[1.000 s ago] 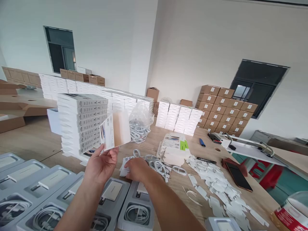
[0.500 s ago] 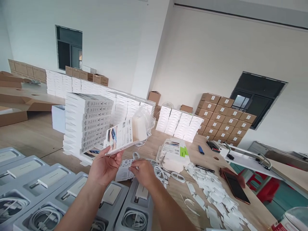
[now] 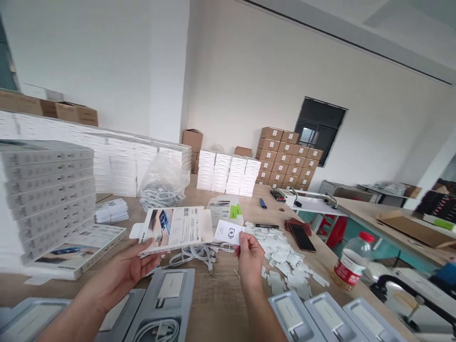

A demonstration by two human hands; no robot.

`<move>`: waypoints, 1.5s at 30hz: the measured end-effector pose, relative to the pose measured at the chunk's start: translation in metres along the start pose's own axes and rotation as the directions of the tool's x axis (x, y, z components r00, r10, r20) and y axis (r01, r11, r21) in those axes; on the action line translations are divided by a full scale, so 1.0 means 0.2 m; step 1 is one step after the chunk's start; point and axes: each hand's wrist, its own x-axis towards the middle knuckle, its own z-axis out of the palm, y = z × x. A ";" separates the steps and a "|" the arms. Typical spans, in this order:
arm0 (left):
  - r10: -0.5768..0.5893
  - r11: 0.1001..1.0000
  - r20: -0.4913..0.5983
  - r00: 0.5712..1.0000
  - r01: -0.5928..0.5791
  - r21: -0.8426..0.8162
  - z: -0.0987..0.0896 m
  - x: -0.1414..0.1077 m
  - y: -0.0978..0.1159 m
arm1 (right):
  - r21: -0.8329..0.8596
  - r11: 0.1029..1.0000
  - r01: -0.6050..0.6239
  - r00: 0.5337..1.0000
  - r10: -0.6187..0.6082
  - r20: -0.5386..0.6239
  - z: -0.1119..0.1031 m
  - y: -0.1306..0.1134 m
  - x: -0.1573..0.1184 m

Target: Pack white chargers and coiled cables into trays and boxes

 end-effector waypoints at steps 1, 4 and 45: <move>-0.022 0.999 0.028 0.999 0.021 0.037 0.01 0.00 -0.02 | -0.030 0.999 0.021 0.999 -0.022 -0.024 0.00 -0.02 0.01; -0.087 0.992 0.076 0.993 0.079 0.097 0.05 -0.01 -0.06 | -0.180 0.977 0.113 0.994 -0.111 0.023 0.01 -0.07 0.01; -0.018 1.000 0.009 1.000 0.018 0.005 0.07 -0.05 -0.08 | -0.271 0.943 0.193 0.976 -0.157 0.149 -0.12 -0.14 0.06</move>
